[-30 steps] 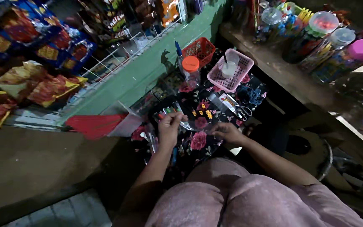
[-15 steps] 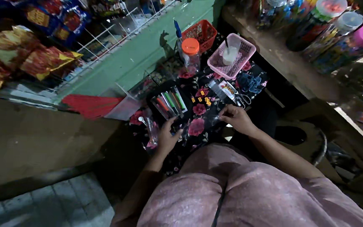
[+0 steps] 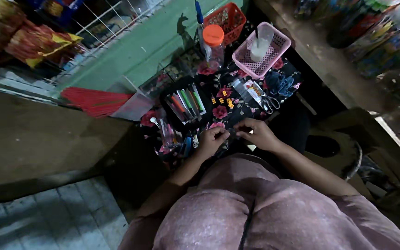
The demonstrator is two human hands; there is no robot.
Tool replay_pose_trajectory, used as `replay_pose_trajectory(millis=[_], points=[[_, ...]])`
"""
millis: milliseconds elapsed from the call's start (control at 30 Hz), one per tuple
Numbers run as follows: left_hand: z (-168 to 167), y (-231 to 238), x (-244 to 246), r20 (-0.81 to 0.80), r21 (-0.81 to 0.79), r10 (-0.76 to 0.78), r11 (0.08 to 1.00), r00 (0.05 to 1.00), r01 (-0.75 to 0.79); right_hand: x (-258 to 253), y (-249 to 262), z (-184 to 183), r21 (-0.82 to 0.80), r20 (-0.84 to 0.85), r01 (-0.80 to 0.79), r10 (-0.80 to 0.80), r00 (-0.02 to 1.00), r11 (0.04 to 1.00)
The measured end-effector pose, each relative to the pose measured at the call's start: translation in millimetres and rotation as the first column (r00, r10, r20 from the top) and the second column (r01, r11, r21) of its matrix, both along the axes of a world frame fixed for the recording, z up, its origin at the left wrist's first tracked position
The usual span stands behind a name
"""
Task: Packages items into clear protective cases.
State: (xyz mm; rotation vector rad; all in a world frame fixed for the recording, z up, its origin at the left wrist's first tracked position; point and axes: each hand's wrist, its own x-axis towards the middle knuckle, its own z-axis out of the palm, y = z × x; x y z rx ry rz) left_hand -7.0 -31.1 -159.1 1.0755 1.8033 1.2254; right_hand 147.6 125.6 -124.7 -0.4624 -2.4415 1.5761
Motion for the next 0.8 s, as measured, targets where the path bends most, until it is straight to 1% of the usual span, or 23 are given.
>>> replay_pose_trajectory(millis=[133,200,300,400,500,567,600,733,800], points=[[-2.9,0.0,2.8,0.035,-0.002,-0.009,1.000,0.999,0.009,-2.6,-2.6,-6.5,0.049,-0.058,0.030,-0.027,0.998,0.998],[-4.7,-1.7,3.9,0.065,-0.022,-0.023,0.999,0.998,0.024,-3.8,-4.3,-5.9,0.084,-0.041,0.024,-0.021,0.999,0.996],[-5.9,-5.1,7.3,0.110,-0.085,-0.031,0.996,0.993,0.040,-6.0,-6.4,-8.6,0.150,-0.001,-0.026,0.026,1.000,0.988],[-6.1,-6.7,11.9,0.122,-0.121,-0.031,0.992,0.992,0.046,-9.6,-8.7,-12.9,0.210,0.018,-0.063,0.060,0.998,0.976],[-10.3,-10.2,11.9,0.133,-0.102,0.002,0.995,0.991,0.012,-12.0,-3.7,-15.0,0.167,-0.025,-0.101,0.106,0.994,0.981],[-12.3,-14.2,10.0,0.124,-0.059,0.013,0.998,0.992,-0.006,-12.8,-0.6,-8.6,0.106,-0.023,-0.132,0.136,0.990,0.986],[-10.7,-16.0,9.2,0.123,-0.053,0.008,0.999,0.992,-0.001,-13.4,-1.0,-3.9,0.100,-0.010,-0.138,0.140,0.990,0.985],[-4.6,-18.2,8.8,0.127,-0.070,-0.016,0.997,0.992,0.025,-17.1,-7.2,-2.5,0.172,-0.004,-0.123,0.125,0.992,0.977],[-1.6,-17.2,8.8,0.129,-0.089,-0.020,0.996,0.991,0.032,-20.3,-9.3,-2.0,0.160,-0.006,-0.101,0.104,0.995,0.982]])
